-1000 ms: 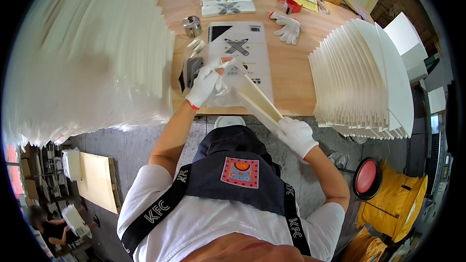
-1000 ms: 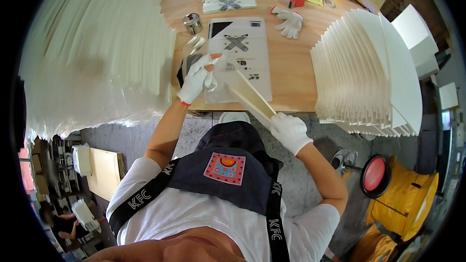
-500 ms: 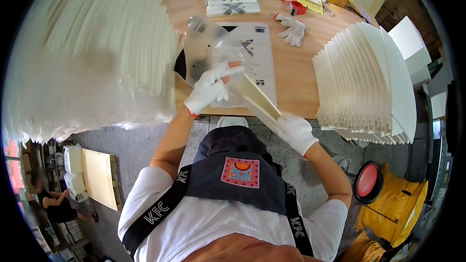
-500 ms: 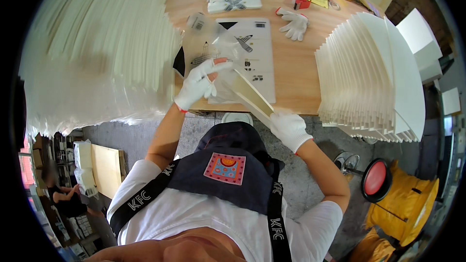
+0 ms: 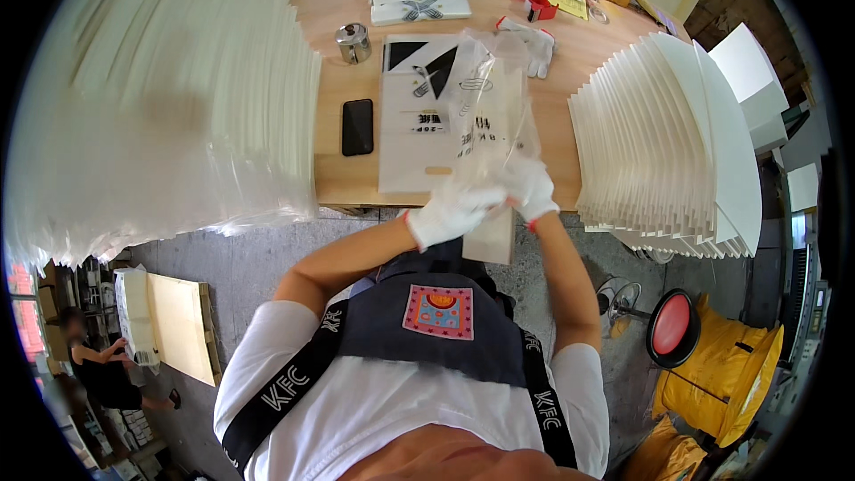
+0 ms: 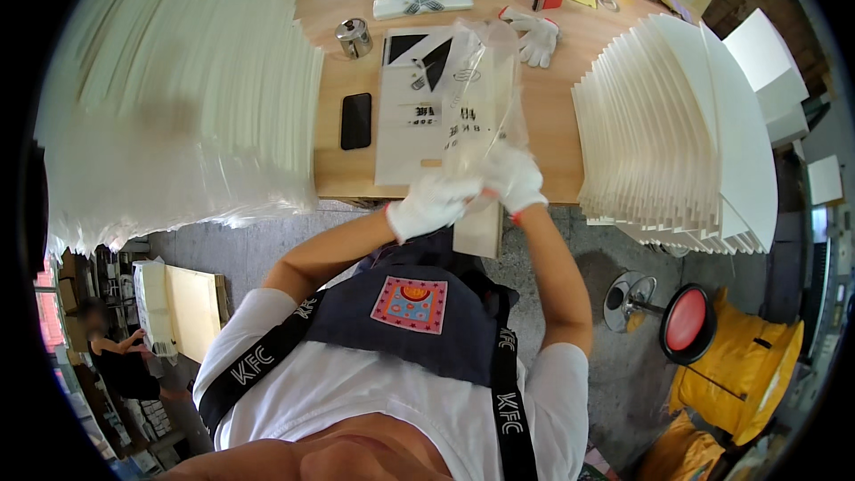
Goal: The person repeatedly picks up stacks of white paper sheets from the right side of the table, places them into clear plastic packaging sleeves, and stacks the packaged units on the left side. The process is continuous and repetitive, involving handling paper stacks and plastic sleeves.
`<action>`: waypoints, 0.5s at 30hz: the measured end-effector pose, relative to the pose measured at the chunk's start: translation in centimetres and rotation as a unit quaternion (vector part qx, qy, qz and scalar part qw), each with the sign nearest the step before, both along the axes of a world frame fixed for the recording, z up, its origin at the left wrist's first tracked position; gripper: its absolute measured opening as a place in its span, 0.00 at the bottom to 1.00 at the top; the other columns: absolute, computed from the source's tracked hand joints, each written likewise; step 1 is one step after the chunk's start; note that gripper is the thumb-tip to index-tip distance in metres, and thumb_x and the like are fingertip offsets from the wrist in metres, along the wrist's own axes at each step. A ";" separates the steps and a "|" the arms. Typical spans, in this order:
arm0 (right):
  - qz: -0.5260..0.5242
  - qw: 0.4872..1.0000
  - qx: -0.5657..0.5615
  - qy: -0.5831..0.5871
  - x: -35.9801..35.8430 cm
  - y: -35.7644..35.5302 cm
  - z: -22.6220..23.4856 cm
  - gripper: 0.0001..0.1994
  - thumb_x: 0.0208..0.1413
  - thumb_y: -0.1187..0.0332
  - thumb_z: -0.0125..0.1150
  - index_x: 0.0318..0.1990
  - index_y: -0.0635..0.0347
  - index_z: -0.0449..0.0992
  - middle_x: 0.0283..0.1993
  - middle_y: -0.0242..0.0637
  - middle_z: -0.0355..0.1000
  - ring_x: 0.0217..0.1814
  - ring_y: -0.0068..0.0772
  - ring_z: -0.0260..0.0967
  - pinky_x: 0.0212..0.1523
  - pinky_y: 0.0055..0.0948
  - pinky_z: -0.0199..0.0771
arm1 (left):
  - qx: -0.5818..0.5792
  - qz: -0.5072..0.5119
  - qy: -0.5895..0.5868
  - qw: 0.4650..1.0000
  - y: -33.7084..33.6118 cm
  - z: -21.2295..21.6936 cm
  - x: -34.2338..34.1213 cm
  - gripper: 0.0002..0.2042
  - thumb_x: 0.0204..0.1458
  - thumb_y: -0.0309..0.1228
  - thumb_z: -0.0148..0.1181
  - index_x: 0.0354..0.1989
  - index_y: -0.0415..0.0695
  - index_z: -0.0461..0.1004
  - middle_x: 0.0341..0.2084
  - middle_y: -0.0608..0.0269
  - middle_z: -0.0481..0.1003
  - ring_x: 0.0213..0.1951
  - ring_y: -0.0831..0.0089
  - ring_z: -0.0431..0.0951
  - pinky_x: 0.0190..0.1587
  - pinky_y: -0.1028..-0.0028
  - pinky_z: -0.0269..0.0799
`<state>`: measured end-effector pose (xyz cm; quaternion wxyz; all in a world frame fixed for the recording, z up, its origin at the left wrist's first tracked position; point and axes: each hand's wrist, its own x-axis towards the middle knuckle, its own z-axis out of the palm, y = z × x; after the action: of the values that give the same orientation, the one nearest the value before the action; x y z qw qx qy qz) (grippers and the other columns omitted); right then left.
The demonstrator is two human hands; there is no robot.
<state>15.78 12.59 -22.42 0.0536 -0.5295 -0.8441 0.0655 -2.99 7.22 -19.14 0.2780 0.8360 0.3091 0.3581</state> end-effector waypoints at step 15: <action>-0.146 0.937 0.290 0.130 -3.3 -10.5 -3.4 0.23 0.49 0.58 0.61 0.50 0.60 0.69 0.46 0.50 0.74 0.52 0.53 0.71 0.49 0.48 0.71 | -0.099 0.042 0.111 0.988 -2.6 -8.5 -2.0 0.10 0.48 0.26 0.58 0.39 0.52 0.76 0.32 0.62 0.79 0.34 0.60 0.80 0.33 0.65 0.74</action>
<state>12.48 2.12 -25.83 0.3234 -0.5952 -0.7253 -0.1226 -5.03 4.67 -27.62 0.3076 0.8254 0.4069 0.2421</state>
